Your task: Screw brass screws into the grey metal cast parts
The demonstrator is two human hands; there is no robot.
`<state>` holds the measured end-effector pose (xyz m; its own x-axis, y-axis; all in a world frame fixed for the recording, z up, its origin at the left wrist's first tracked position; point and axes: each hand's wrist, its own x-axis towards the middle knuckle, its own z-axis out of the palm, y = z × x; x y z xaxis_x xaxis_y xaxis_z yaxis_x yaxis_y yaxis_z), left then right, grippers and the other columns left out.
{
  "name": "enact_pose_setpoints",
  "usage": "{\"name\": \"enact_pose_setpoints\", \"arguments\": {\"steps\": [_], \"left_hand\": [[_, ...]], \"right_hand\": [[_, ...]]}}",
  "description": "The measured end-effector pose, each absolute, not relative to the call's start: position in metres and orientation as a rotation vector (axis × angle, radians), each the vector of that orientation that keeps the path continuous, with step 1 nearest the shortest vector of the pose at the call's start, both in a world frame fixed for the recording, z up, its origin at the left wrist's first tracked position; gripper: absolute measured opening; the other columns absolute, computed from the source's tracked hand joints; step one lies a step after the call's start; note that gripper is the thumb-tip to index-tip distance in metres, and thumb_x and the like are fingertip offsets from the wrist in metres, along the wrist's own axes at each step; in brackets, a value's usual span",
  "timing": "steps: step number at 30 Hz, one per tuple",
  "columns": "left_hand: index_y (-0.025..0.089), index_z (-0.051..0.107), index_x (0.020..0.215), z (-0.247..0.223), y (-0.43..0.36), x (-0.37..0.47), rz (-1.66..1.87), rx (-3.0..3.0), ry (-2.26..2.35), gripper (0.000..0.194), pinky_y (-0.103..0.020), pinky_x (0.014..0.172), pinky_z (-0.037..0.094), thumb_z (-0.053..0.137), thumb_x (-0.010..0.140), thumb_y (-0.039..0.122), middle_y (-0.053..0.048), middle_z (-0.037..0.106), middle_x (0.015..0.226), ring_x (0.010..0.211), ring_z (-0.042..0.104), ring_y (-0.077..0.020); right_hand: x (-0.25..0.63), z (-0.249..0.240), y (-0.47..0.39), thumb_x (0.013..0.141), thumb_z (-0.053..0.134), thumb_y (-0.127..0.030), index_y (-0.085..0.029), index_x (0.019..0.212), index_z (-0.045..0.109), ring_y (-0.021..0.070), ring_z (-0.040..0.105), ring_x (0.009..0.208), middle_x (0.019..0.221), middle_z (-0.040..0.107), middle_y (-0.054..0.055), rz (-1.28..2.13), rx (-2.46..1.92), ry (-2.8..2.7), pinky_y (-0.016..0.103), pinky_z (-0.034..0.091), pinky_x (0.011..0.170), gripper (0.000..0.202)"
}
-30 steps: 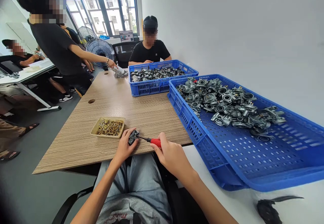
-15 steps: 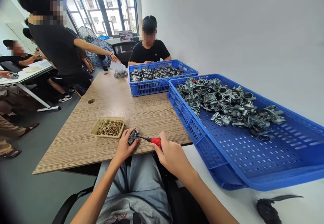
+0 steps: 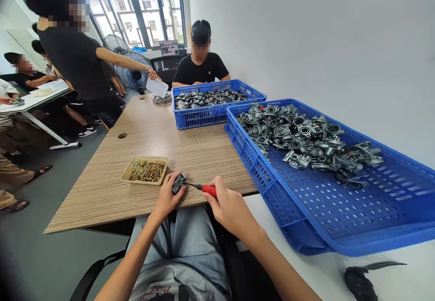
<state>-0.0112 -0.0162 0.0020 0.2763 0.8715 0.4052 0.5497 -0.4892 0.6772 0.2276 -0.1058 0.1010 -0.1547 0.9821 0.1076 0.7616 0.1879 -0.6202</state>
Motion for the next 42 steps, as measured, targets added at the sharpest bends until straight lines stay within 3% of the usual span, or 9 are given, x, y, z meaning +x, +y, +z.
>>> {"name": "enact_pose_setpoints", "arguments": {"steps": [4,11,19,27,35,42], "left_hand": [[0.027,0.049,0.144,0.0013,-0.0159,-0.0113,1.073,2.144,1.277,0.053,-0.042,0.113,0.044,0.061,0.092,0.023,-0.01,0.054,0.135,0.128,0.055,-0.024],[0.027,0.049,0.143,0.0015,-0.0167,-0.0111,1.082,2.131,1.273,0.052,-0.042,0.113,0.044,0.061,0.092,0.022,-0.009,0.054,0.135,0.128,0.055,-0.0241],[0.027,0.049,0.143,0.0032,-0.0168,-0.0106,1.069,2.104,1.259,0.052,-0.043,0.114,0.042,0.06,0.092,0.022,-0.009,0.054,0.136,0.129,0.053,-0.024],[0.028,0.049,0.143,0.0025,-0.0169,-0.0105,1.068,2.115,1.272,0.052,-0.042,0.114,0.042,0.061,0.092,0.022,-0.009,0.054,0.136,0.129,0.054,-0.0237],[0.027,0.049,0.142,0.0015,-0.0165,-0.0107,1.067,2.116,1.28,0.052,-0.041,0.114,0.042,0.061,0.092,0.022,-0.009,0.053,0.136,0.129,0.054,-0.0234],[0.028,0.049,0.143,0.0012,-0.0164,-0.0108,1.071,2.117,1.276,0.052,-0.041,0.114,0.043,0.061,0.092,0.023,-0.009,0.053,0.136,0.129,0.054,-0.0237]], "right_hand": [[0.2288,0.101,-0.1025,0.104,0.044,-0.042,-0.025,0.102,0.044,0.0287,0.072,0.075,0.079,0.07,0.003,0.576,-1.698,-1.941,0.031,0.042,0.063,0.017],[0.2277,0.1067,-0.1068,0.102,0.046,-0.029,-0.025,0.113,0.043,0.0248,0.072,0.092,0.102,0.072,0.006,0.717,-1.468,-1.957,0.03,0.047,0.074,0.012],[0.2293,0.0996,-0.1016,0.103,0.045,-0.04,-0.024,0.104,0.046,0.029,0.073,0.079,0.082,0.072,0.005,0.589,-1.684,-1.936,0.031,0.045,0.066,0.017],[0.2282,0.1057,-0.1069,0.1,0.048,-0.028,-0.025,0.113,0.044,0.0242,0.072,0.089,0.101,0.072,0.006,0.668,-1.483,-1.981,0.03,0.047,0.074,0.013],[0.2283,0.1009,-0.1037,0.102,0.048,-0.036,-0.024,0.106,0.045,0.0267,0.072,0.078,0.086,0.073,0.004,0.626,-1.624,-1.948,0.03,0.044,0.066,0.012],[0.2286,0.1035,-0.105,0.101,0.049,-0.033,-0.025,0.109,0.045,0.0242,0.072,0.079,0.094,0.073,0.005,0.669,-1.542,-1.957,0.029,0.045,0.067,0.012]]}}
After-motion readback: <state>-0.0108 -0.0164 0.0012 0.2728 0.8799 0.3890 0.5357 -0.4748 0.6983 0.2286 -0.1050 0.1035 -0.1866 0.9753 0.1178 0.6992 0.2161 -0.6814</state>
